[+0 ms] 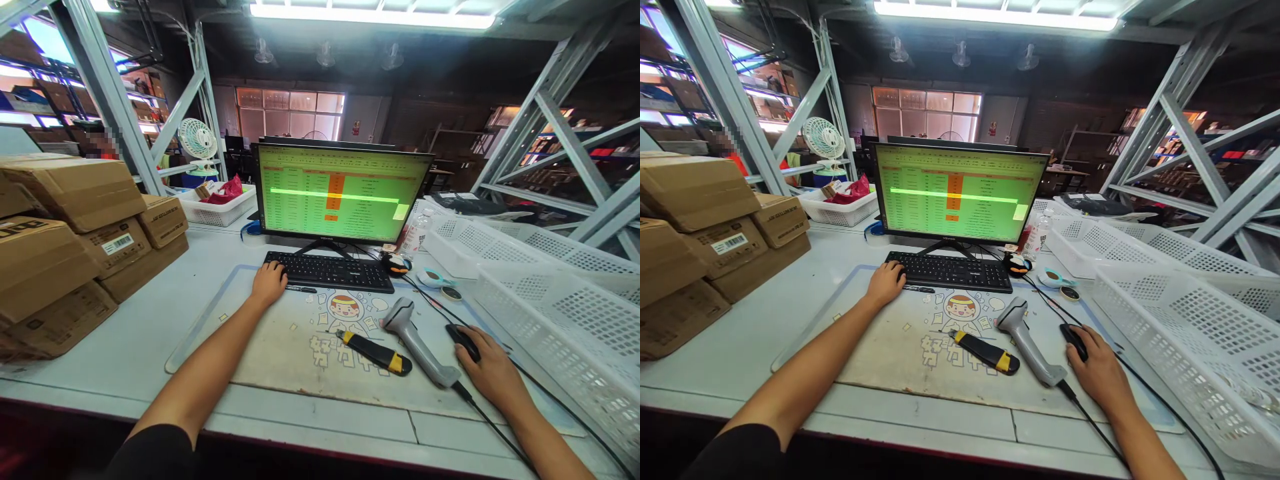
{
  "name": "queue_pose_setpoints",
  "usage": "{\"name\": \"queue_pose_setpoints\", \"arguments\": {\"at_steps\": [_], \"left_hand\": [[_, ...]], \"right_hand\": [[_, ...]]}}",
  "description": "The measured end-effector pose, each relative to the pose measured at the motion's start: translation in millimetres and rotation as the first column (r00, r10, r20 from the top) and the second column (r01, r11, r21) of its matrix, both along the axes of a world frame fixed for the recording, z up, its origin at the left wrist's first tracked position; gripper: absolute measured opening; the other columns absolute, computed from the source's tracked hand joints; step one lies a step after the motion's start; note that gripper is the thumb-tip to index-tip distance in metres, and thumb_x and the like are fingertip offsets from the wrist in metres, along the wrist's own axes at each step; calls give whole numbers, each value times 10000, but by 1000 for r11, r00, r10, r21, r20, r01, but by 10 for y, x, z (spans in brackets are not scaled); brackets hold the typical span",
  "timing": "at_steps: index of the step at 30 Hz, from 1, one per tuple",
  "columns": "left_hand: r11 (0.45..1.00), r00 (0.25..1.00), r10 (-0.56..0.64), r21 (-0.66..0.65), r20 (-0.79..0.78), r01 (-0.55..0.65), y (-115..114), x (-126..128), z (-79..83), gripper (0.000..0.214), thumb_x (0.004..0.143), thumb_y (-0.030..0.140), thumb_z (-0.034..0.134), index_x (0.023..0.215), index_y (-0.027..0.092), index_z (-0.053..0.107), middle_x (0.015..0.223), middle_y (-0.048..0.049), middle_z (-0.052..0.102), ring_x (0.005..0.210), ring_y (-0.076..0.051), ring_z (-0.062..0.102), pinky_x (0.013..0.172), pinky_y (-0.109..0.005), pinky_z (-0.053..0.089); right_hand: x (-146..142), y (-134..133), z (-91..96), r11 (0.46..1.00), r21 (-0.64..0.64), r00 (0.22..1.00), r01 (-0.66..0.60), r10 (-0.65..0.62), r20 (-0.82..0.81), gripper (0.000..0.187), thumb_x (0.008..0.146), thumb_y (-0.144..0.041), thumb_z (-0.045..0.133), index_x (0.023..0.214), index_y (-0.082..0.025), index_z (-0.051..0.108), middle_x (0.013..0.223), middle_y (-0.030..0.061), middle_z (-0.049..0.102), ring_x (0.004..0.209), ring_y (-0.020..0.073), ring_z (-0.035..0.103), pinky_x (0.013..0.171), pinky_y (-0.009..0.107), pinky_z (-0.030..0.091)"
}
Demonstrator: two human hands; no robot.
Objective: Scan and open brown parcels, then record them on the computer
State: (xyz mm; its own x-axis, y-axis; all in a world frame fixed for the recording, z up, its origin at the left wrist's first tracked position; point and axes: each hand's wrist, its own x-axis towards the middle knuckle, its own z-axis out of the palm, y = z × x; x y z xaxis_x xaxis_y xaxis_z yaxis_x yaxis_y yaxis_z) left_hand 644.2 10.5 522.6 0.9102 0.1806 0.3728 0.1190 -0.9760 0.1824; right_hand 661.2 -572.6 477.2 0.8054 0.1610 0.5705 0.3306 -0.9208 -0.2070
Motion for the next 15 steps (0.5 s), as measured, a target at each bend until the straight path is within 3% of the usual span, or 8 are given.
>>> {"name": "queue_pose_setpoints", "arguments": {"at_steps": [15], "left_hand": [[1000,1000,1,-13,7,-1,-6,2,-3,359,1045,270,498,1313,192,724,1448,-129,651,1286,-317,595,1091,-445,497]], "right_hand": [[58,-61,-36,1000,-10,1000,-11,11,7,537,927,-556,476,1260,-200,702,1308,169,725,1233,365,694,1137,583,531]]}}
